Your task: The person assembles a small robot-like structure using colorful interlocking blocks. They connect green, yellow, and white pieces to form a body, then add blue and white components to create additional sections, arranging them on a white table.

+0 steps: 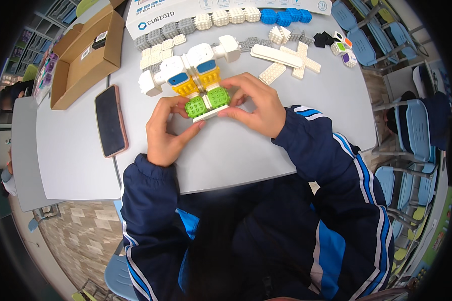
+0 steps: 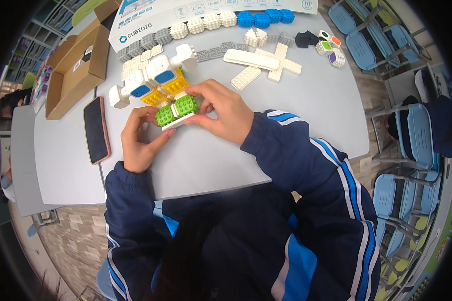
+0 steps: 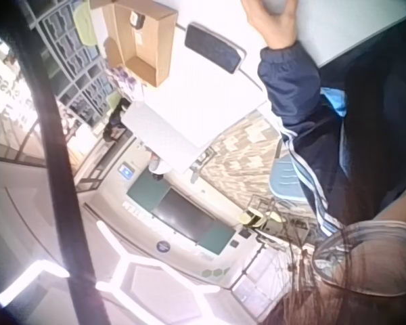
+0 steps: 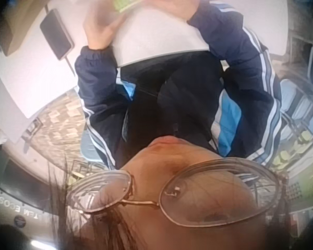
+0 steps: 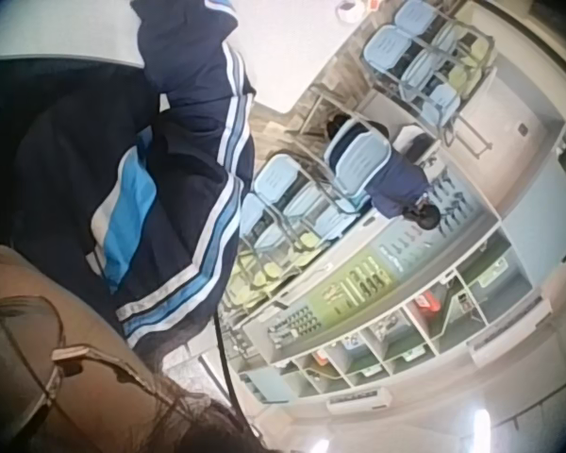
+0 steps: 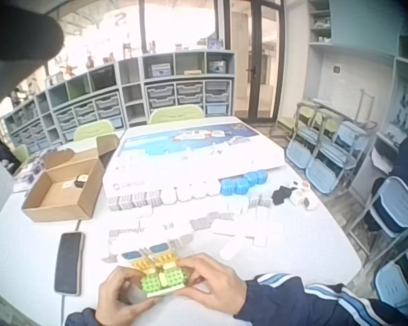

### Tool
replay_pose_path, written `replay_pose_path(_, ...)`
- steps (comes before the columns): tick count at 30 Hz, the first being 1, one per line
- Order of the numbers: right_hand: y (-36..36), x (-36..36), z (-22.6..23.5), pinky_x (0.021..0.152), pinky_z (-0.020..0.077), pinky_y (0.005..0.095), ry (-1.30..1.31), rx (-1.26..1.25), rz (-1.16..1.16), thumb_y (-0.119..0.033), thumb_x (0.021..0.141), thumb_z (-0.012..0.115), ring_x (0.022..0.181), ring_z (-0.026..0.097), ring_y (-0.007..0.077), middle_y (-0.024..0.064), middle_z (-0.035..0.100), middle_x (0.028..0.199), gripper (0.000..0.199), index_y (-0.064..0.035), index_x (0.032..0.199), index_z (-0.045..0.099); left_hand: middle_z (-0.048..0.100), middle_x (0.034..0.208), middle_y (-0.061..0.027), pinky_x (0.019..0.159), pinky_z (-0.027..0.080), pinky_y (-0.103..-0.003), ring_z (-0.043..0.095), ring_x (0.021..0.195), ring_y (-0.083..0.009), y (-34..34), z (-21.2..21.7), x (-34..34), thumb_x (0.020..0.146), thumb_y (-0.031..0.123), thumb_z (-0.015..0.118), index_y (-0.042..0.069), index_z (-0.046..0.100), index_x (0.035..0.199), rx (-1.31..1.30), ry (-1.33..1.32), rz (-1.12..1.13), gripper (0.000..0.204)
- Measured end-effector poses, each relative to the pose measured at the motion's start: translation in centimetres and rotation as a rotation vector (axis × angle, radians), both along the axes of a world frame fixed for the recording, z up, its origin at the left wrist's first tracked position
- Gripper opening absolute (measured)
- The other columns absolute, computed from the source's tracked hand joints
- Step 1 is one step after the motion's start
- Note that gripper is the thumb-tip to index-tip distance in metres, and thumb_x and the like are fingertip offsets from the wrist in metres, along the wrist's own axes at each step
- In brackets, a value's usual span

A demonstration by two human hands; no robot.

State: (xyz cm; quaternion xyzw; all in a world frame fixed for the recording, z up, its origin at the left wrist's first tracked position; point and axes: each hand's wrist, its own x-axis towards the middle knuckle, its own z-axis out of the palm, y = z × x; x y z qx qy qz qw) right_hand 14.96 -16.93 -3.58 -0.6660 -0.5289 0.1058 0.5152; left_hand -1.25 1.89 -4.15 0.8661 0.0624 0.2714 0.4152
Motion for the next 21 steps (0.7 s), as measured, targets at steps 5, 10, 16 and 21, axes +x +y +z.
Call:
replay_pose_path(5, -0.1, 0.2, -0.4, 0.075, 0.0556, 0.0310, -0.016, -0.016, 0.006, -0.009, 0.083, 0.082, 0.082, 0.069, 0.0182, 0.0114, 0.063, 0.109, 0.050, -0.0009, 0.127, 0.060, 0.066, 0.103, -0.0087, 0.085, 0.052, -0.030, 0.064, 0.090, -0.0173, -0.1, 0.2, -0.1, 0.070, -0.001, 0.088, -0.002, 0.062, 0.114, -0.023, 0.027, -0.004, 0.051)
replay_pose_path(10, -0.1, 0.7, -0.5, 0.075, 0.0563, 0.0320, -0.158, 0.016, 0.004, -0.013, 0.081, 0.084, 0.084, 0.069, 0.0215, 0.0121, 0.068, 0.105, 0.049, -0.0002, 0.124, 0.065, 0.068, 0.105, -0.0113, 0.086, 0.054, -0.031, 0.067, 0.092, -0.0195, -0.1, -0.2, 0.0, 0.070, 0.000, 0.089, -0.003, 0.063, 0.114, -0.044, -0.006, -0.015, 0.051)
replay_pose_path(16, 0.4, 2.1, -0.9, 0.071, 0.0562, 0.0347, -0.347, 0.084, 0.061, -0.023, 0.082, 0.083, 0.080, 0.068, 0.0274, 0.0137, 0.065, 0.093, 0.047, 0.0028, 0.117, 0.066, 0.067, 0.105, -0.0120, 0.087, 0.054, -0.031, 0.066, 0.093, -0.0201, -0.3, 0.0, 0.0, 0.069, -0.002, 0.089, -0.004, 0.064, 0.111, -0.083, -0.007, -0.007, 0.049)
replay_pose_path(21, 0.6, 3.0, -0.9, 0.066, 0.0553, 0.0352, -0.362, 0.094, 0.122, -0.022, 0.081, 0.084, 0.077, 0.068, 0.0272, 0.0127, 0.065, 0.090, 0.045, 0.0034, 0.114, 0.066, 0.065, 0.101, -0.0112, 0.088, 0.052, -0.031, 0.064, 0.093, -0.0207, 0.2, -0.4, 0.1, 0.068, -0.002, 0.090, -0.005, 0.065, 0.105, -0.073, -0.031, -0.024, 0.045)
